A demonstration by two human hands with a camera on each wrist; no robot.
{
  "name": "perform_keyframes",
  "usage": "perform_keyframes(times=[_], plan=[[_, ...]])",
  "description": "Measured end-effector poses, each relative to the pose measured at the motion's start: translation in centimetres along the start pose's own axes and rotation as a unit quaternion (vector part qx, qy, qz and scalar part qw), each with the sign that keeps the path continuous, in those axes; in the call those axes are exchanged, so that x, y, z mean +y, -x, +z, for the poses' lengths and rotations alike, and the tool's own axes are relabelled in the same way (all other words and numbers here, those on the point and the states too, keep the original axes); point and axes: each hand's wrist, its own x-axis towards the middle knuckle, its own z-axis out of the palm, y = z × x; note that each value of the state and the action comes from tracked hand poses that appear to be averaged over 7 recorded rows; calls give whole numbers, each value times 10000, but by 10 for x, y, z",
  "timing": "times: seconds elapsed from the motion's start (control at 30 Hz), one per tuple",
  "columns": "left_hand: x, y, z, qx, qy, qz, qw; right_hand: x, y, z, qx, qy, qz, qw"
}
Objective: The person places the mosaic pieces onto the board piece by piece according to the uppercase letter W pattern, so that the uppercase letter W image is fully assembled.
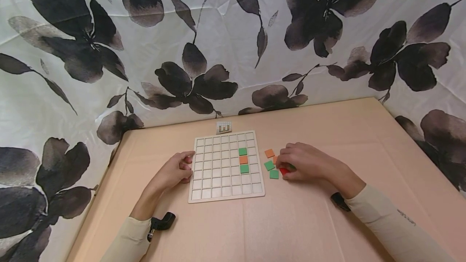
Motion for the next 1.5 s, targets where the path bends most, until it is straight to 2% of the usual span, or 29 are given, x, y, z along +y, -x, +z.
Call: perform_keyframes(times=[0.13, 0.37, 0.6, 0.7, 0.87, 1.1, 1.37, 1.5], plan=[[1, 0, 0, 10, 1, 4, 10000, 1, 0, -5, -163, -255, -133, 9995], [0, 0, 0, -13, -4, 27, 10000, 2, -1, -9, -274, -244, -214, 9991], [-1, 0, 0, 12, -46, -3, 10000, 5, 1, -6, -93, 79, 46, 9999], [-1, 0, 0, 6, -15, -6, 10000, 7, 2, -4, -45, 32, 133, 9999], [-1, 0, 0, 4, 39, -4, 10000, 7, 1, -2, 9, -70, 83, 9999], [-2, 0, 0, -1, 47, -11, 10000, 7, 0, -2, 89, 166, -41, 9998], [0, 0, 0, 20, -55, -35, 10000, 9, 0, 0, 163, 127, -276, 9994], [0, 1, 0, 2, -52, -14, 10000, 9, 0, 0, 122, -29, -256, 9996]])
